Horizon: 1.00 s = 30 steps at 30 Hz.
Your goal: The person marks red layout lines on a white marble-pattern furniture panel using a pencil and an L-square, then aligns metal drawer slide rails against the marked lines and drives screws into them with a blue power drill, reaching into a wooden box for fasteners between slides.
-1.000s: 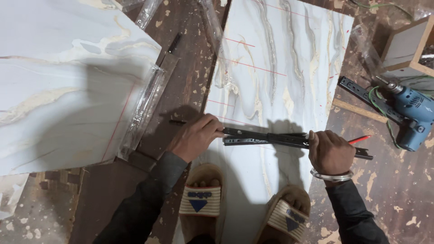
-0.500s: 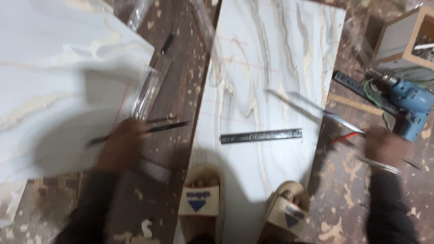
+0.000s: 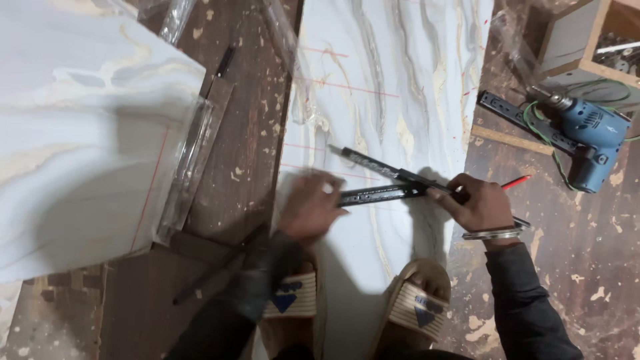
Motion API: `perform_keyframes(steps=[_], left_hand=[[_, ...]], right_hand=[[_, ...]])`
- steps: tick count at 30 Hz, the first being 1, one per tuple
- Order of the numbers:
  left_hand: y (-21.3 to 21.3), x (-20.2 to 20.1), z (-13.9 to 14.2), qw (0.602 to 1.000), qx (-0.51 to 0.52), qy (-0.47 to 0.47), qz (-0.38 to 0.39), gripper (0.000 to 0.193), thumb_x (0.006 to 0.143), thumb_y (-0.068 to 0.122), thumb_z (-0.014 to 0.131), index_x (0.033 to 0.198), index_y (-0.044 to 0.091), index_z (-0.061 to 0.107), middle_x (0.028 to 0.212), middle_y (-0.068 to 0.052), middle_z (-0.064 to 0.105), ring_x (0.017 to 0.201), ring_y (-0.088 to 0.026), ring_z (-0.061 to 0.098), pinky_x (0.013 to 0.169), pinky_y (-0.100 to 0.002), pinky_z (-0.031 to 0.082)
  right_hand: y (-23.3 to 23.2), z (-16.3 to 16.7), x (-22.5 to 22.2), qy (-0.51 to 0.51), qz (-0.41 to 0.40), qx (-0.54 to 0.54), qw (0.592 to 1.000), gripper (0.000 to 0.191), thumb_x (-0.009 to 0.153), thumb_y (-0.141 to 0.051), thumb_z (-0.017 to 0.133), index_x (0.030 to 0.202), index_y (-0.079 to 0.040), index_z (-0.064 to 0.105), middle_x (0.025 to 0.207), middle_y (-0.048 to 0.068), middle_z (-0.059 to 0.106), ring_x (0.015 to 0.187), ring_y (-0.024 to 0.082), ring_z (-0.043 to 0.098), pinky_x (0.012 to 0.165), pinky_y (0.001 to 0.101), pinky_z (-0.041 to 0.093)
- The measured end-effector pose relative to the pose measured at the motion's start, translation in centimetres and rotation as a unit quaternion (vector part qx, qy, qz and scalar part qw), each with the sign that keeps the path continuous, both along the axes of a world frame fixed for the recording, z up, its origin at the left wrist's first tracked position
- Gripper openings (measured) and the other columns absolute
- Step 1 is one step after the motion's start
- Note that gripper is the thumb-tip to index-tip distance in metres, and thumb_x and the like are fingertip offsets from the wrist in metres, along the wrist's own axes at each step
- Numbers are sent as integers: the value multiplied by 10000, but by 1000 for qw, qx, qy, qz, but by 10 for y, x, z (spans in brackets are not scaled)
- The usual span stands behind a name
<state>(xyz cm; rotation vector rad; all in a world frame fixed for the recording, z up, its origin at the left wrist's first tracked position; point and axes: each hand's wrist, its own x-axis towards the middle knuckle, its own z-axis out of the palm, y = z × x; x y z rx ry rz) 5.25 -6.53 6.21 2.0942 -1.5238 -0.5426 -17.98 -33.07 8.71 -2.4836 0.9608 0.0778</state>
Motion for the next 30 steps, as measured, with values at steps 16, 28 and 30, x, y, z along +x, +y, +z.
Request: perform_keyframes(steps=[16,28,30], left_hand=[[42,5,-1,961,-94,105,238,275,914,193,736,1149,77,654,1109,-142,611,1031,-336,630,863,-440,522],[8,1,-3,924,-194,205,258,325,967,167,724,1238,39,600,1156,-160,631,1047,-299,677,906,-390,565],[11,3,4,915,-187,213,285,295,962,158,729,1213,43,627,1099,-137,639,995,-275,659,891,-388,556]], right_hand=[[-3,-44,16,-148,77,-118,979,425,748,-227,817,1118,-60,694,1064,149,682,1056,403,592,1002,560,388],[-113,-45,-17,-42,50,-359,931,96,942,-133,718,1029,-174,722,1040,20,672,1018,264,617,986,445,439],[-87,-11,-10,-84,28,-354,931,59,949,-142,743,990,-155,703,1015,29,668,984,254,624,933,414,450]])
